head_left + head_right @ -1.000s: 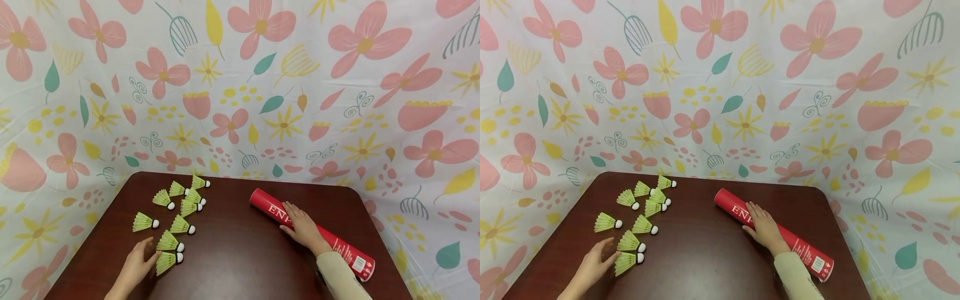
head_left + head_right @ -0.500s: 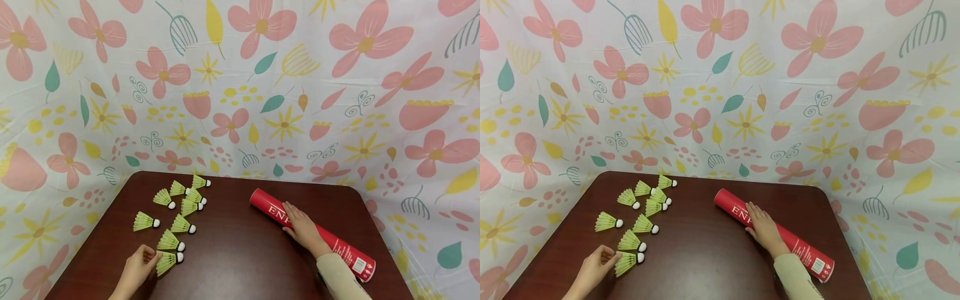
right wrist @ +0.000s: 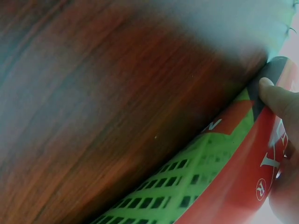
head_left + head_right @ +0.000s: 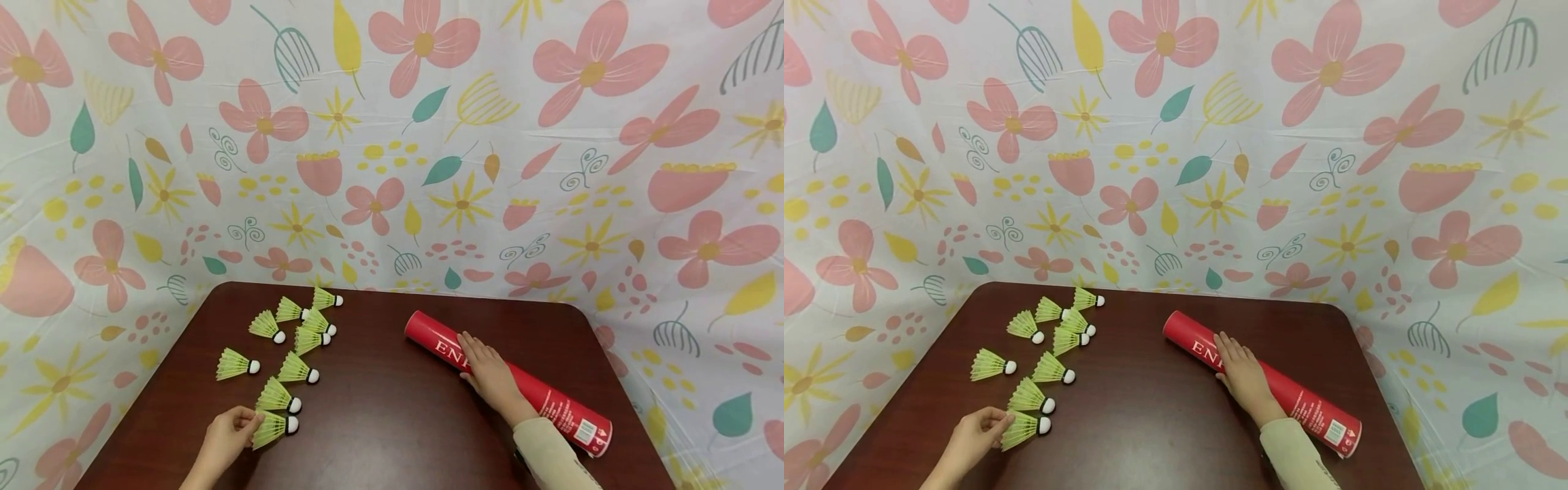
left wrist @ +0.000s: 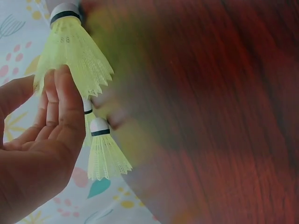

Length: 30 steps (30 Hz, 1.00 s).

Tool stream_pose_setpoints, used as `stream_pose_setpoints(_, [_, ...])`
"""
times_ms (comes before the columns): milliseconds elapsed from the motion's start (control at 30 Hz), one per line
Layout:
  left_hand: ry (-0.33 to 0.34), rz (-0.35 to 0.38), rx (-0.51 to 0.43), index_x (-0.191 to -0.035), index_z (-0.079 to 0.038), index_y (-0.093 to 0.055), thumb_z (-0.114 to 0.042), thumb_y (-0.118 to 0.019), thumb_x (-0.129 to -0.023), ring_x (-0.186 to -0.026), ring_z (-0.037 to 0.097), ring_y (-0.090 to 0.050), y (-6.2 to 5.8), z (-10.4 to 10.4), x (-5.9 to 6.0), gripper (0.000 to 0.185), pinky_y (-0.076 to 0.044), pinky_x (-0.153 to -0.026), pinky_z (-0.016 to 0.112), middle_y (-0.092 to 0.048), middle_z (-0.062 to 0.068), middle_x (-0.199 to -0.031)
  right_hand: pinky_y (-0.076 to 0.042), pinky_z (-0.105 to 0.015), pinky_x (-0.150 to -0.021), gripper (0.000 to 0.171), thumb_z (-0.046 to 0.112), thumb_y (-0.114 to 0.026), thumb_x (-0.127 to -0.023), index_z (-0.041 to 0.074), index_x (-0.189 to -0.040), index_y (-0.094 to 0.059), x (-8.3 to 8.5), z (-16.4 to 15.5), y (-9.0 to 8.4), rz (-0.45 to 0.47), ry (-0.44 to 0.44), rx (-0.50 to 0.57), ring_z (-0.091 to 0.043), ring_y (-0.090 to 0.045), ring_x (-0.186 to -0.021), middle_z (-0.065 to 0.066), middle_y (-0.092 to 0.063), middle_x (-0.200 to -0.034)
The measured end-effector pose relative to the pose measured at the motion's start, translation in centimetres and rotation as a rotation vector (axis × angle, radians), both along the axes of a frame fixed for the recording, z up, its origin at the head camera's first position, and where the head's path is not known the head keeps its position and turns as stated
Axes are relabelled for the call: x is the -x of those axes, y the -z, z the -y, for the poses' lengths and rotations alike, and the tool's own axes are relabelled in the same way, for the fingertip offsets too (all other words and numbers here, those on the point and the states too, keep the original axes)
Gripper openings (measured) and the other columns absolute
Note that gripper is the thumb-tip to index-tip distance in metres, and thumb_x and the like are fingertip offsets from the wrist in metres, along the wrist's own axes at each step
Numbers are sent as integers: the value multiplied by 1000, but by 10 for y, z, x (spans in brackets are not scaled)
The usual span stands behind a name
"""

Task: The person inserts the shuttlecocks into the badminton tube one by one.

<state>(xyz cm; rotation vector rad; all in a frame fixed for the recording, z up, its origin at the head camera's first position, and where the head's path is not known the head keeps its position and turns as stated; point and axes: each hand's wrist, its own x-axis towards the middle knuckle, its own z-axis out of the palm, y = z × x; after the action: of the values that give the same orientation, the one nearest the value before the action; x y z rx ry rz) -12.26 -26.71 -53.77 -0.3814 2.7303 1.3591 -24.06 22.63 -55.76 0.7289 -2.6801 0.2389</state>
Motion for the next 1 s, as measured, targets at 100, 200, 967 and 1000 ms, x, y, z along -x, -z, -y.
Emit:
stream_pose_setpoints(100, [-22,6,-67,-94,6,-66,-13,-65,-92,-57,20,-61,0,-1,0,19,-53,-55,32,-65,4,-70,-42,-55,-98,82,17,-82,-76,-1,-144,-39,-1,1,-1,4,6,-3,-38,-49,-125,-21,-44,-143])
stream_pose_setpoints(200, [-31,16,-117,-94,7,-65,-12,-63,-92,-58,21,-61,0,-1,0,19,-54,-56,34,-65,5,-70,-41,-55,-99,82,16,-82,-77,0,-144,-39,-2,2,-2,4,4,-7,-38,-48,-126,-21,-44,-144])
stream_pose_setpoints(967, [-8,-67,-264,-97,7,-67,-9,-67,-90,-66,18,-64,-29,-20,14,17,-56,-60,31,-67,10,-78,-40,-53,-102,82,16,-83,-74,1,-144,-41,-7,10,-15,-54,-49,-13,-37,-47,-128,-19,-44,-144])
stream_pose_setpoints(1000, [-2,-81,-270,-97,6,-67,-9,-67,-90,-66,17,-64,-30,-21,16,17,-56,-60,31,-68,10,-78,-40,-53,-102,82,16,-83,-74,1,-144,-41,-7,10,-16,-55,-51,-14,-37,-47,-128,-19,-44,-144])
